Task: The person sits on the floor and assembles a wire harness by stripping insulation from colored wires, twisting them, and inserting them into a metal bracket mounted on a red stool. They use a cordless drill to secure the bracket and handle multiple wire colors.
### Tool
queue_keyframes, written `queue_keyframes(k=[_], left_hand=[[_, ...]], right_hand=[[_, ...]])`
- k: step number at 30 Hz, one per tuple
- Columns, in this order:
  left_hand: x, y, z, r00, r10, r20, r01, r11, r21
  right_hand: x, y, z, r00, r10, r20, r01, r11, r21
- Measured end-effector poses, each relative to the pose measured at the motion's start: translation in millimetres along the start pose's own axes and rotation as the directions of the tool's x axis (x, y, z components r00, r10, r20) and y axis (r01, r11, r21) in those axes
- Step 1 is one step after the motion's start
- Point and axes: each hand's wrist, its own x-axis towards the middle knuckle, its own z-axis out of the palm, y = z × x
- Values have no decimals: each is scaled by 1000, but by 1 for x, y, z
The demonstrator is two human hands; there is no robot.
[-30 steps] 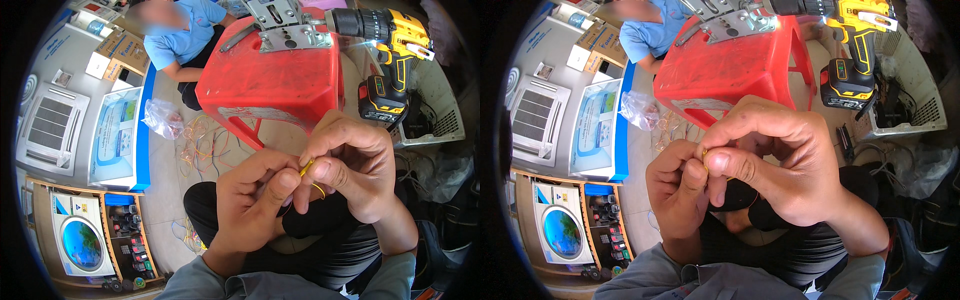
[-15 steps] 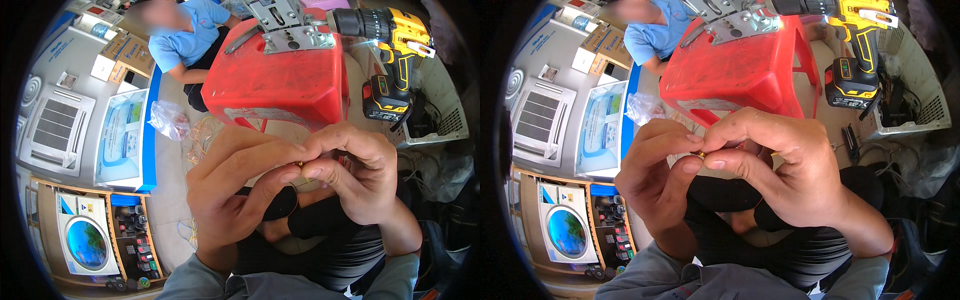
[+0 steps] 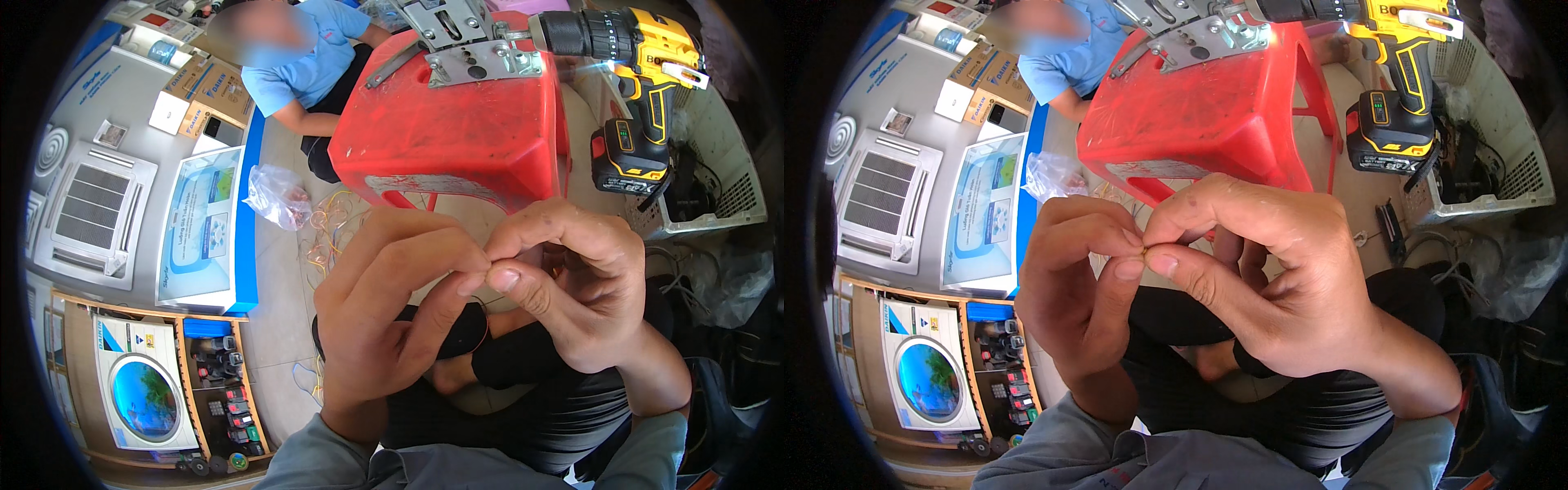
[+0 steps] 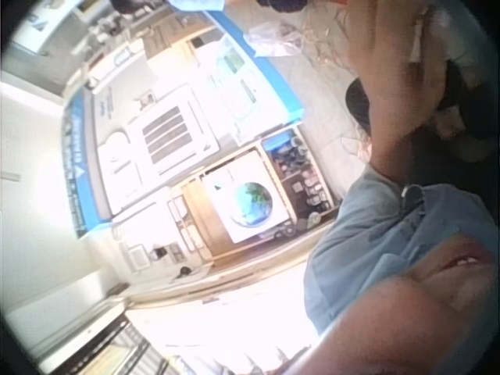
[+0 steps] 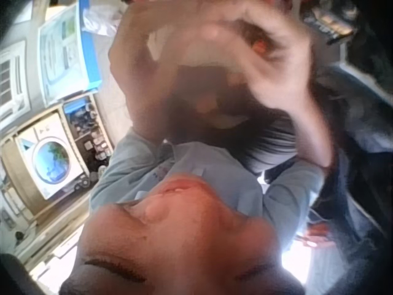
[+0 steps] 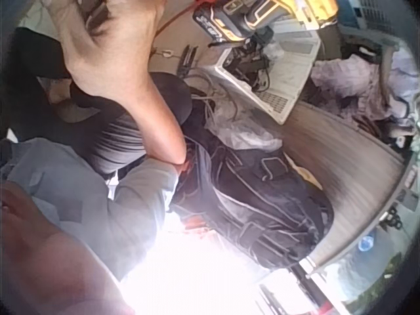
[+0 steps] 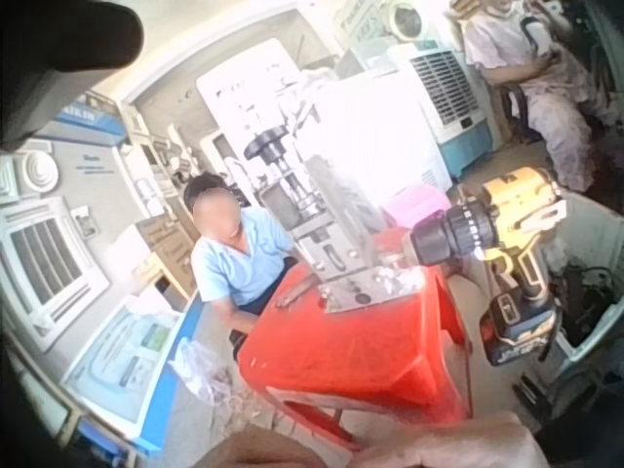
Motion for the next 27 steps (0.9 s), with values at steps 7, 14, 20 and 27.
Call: queue_keyframes(k=[7, 14, 20, 27], left_hand=[[-5, -3, 9, 999, 51, -14, -51, 998, -26], [1, -5, 15, 992, 122, 41, -122, 993, 1], [-2, -11, 18, 992, 127, -4, -127, 991, -49], [-3, -4, 17, 995, -32, -97, 15, 985, -174]], right_hand=[[-5, 5, 7, 999, 42, -6, -39, 971, 238], [-7, 3, 19, 984, 174, -48, -116, 813, 570], [-10, 4, 24, 962, 258, -88, -141, 747, 649], [-6, 5, 14, 962, 48, -267, 12, 976, 219]])
